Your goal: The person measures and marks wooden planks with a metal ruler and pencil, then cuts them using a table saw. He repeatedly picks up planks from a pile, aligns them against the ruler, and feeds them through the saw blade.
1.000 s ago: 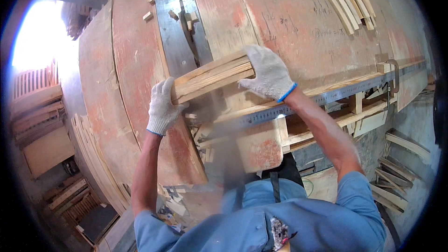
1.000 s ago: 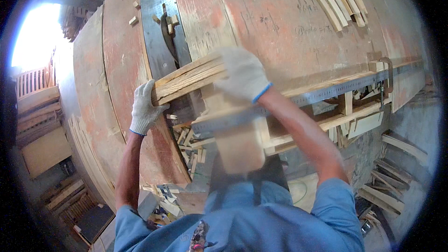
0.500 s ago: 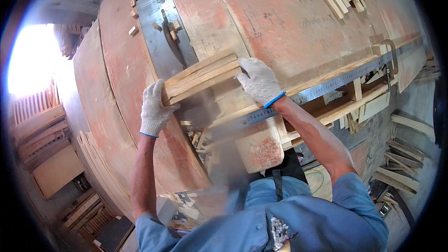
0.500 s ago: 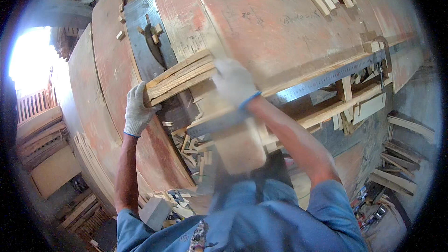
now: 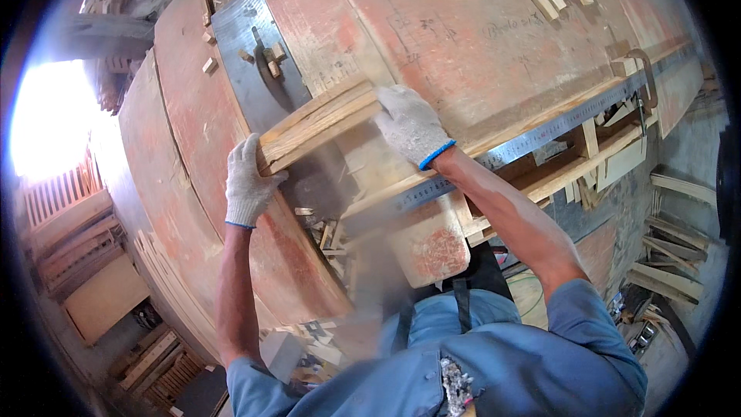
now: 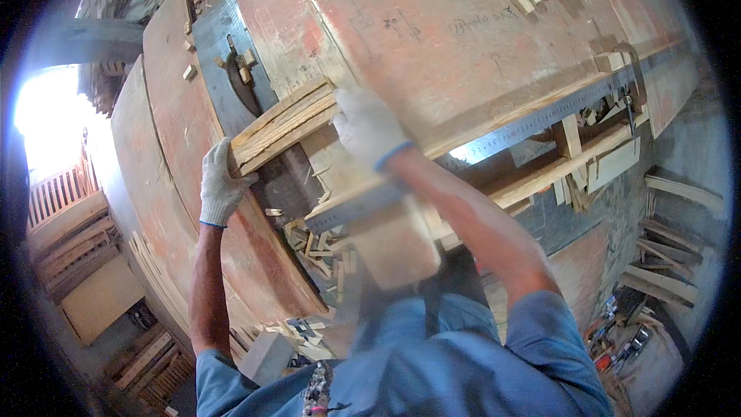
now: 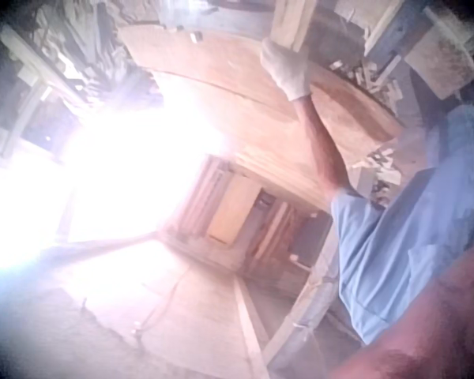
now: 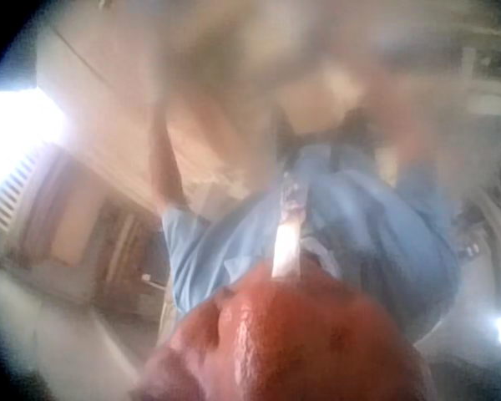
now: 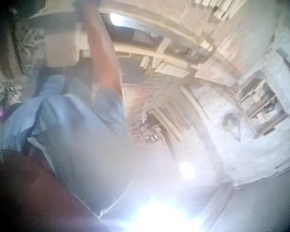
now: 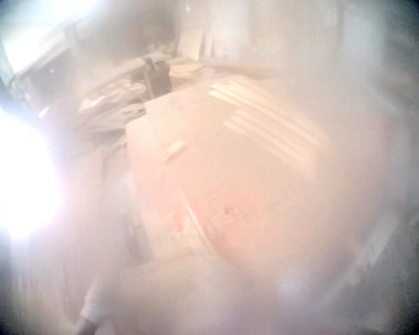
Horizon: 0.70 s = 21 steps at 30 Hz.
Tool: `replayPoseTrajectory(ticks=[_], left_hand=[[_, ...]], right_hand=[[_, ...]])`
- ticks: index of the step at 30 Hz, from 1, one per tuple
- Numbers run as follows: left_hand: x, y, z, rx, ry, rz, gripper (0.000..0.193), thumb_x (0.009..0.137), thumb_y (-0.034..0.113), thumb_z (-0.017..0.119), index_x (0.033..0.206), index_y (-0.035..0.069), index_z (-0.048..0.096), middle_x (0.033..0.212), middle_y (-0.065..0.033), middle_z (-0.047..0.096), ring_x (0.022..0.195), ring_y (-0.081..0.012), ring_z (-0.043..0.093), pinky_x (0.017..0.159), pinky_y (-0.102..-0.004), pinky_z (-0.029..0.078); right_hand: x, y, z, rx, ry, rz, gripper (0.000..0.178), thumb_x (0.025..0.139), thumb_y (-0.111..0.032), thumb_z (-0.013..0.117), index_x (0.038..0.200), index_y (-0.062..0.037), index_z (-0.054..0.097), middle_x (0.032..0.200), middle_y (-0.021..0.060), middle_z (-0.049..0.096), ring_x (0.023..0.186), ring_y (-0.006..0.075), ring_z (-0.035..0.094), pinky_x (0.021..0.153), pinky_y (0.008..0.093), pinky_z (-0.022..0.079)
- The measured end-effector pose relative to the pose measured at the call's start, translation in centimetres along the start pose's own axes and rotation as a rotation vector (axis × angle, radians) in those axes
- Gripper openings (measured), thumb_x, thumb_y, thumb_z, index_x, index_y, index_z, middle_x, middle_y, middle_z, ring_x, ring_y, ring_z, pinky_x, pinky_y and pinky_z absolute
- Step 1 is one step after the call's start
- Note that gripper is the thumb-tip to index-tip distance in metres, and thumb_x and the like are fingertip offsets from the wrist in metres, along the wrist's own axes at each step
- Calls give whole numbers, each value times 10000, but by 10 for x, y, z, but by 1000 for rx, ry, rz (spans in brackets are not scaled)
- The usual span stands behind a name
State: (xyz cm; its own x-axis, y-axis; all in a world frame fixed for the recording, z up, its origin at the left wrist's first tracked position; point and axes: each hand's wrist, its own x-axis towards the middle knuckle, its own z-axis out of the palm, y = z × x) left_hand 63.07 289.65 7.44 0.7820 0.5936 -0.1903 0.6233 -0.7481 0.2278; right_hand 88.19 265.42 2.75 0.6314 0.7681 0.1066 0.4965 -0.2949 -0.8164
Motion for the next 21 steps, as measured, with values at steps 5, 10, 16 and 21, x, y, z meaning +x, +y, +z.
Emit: replayPoseTrajectory(ticks=[5,10,16,21], left_hand=[[4,-11,3,15,31,25,1039,686,167,993,1570,32,466,1536,-199,545,1442,-400,479,1236,-468,415],[12,-8,-1,28,13,30,1024,697,165,988,1568,29,467,1537,-201,544,1437,-404,483,1235,-475,416],[11,-18,7,23,66,74,1026,694,177,989,1563,44,459,1530,-201,536,1436,-416,470,1223,-484,422],[3,-12,4,29,33,68,1029,689,166,993,1562,36,465,1532,-202,544,1440,-411,479,1227,-477,424]], right_hand=[[8,-2,2,-14,-14,9,193,938,-145,633,1060,3,621,1073,273,652,1085,484,621,947,569,495],[10,1,8,-32,25,36,244,937,-171,640,1112,-2,643,1104,267,668,1114,476,629,963,563,509],[4,1,8,-24,22,42,332,940,-188,645,1222,-11,646,1171,264,670,1144,476,622,974,561,506],[-6,-1,2,-61,-71,65,373,939,-196,652,1269,-22,649,1203,259,670,1171,469,618,1000,556,504]])
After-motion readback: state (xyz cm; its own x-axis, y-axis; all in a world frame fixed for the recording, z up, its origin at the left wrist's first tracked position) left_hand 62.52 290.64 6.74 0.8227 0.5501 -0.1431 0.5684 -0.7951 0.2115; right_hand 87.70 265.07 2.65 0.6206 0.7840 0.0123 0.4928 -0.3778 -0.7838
